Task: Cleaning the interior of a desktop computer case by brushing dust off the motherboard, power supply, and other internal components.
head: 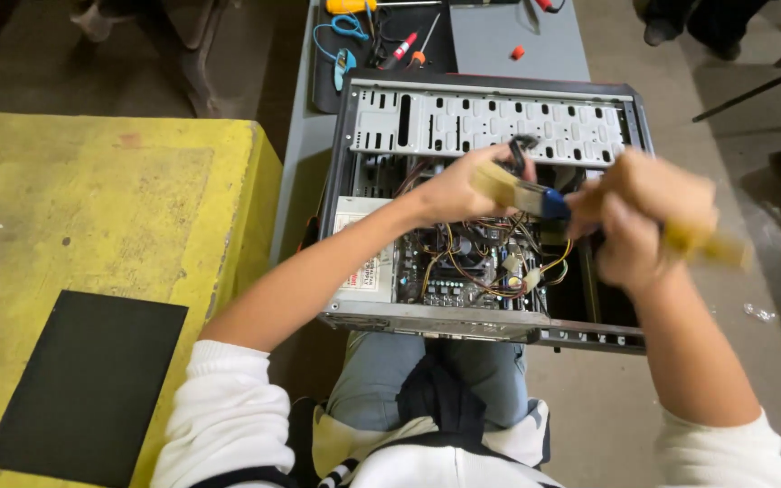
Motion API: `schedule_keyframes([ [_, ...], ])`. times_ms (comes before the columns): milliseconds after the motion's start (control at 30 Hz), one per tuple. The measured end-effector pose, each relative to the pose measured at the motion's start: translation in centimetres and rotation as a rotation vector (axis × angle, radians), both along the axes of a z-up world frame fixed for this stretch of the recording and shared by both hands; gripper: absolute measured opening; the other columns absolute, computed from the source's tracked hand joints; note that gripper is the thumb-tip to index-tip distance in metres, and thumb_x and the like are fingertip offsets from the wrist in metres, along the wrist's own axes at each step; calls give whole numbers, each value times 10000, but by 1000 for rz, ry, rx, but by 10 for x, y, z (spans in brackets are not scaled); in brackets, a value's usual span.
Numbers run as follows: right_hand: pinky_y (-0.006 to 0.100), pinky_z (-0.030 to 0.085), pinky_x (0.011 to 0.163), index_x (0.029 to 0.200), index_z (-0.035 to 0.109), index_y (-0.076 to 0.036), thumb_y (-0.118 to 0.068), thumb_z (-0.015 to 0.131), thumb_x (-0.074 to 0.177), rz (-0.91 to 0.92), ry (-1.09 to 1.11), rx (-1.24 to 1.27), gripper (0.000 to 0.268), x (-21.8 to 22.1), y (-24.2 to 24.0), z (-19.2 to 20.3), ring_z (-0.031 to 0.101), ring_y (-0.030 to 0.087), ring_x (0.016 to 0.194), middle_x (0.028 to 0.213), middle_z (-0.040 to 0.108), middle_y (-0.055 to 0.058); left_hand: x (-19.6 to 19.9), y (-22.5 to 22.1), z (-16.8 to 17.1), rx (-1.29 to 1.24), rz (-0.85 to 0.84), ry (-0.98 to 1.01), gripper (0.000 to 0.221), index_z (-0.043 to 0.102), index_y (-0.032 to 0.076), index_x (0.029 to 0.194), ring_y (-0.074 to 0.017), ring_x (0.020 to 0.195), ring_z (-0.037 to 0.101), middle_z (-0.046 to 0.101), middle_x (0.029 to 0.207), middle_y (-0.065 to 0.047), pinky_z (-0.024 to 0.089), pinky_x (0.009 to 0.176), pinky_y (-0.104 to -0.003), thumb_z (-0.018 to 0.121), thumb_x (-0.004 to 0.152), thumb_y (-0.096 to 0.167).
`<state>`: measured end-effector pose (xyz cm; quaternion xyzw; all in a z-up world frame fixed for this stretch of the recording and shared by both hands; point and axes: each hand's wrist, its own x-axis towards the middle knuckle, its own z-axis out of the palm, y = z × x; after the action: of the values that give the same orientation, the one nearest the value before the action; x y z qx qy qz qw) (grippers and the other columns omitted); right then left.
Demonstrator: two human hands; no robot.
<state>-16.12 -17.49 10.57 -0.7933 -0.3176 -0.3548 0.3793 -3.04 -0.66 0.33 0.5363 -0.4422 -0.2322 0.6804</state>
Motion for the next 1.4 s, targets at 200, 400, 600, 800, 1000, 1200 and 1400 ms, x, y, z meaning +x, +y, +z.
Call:
schedule_keyframes([
  [200,313,609,589,691,493,-89,6,519,967,317,-475,180,293,7,-43,-23,678,201,593,644,615,122,6,0,4,-3,7,-3,470,554,87,1225,-130,765,581,634,1118,-107,550,609,-212,706,782,45],
  [400,344,374,576,640,538,132,119,470,804,-64,-109,5,179,-30,11,12,438,279,555,742,610,262,-2,4,9,-23,-9,-59,415,561,78,1136,-85,618,531,658,968,-99,458,517,-197,606,747,-61],
  [600,373,405,445,555,550,-26,-37,557,994,132,-252,-16,440,24,4,-19,403,253,419,566,492,99,15,1,-17,-12,138,-103,470,612,91,1198,-123,738,636,663,1006,-79,573,670,-280,740,762,-29],
  [800,294,607,627,1016,476,-7,115,533,948,150,-545,-28,151,1,-25,-31,693,206,762,926,683,176,-2,10,18,9,74,-111,371,579,93,1106,-88,649,531,616,913,-31,459,555,-192,650,769,-46],
  [1000,321,511,631,1080,639,276,153,509,947,-181,-124,122,223,-31,-9,-18,618,277,677,964,676,336,6,7,10,168,152,-90,408,547,23,1225,-127,558,568,593,729,-31,462,467,-222,647,835,-41],
  [1200,329,491,640,661,608,90,156,551,833,-64,-84,-117,193,3,11,-18,620,273,686,776,615,186,-1,17,21,13,240,-120,360,576,57,1116,-99,568,553,686,831,-55,408,493,-220,620,763,-2],
  [1400,333,655,772,1050,509,98,118,639,953,29,-196,-22,164,-26,-24,-35,752,258,870,1078,641,190,0,15,21,106,316,-269,219,684,55,951,-113,617,614,717,818,-50,510,573,-222,725,738,86],
])
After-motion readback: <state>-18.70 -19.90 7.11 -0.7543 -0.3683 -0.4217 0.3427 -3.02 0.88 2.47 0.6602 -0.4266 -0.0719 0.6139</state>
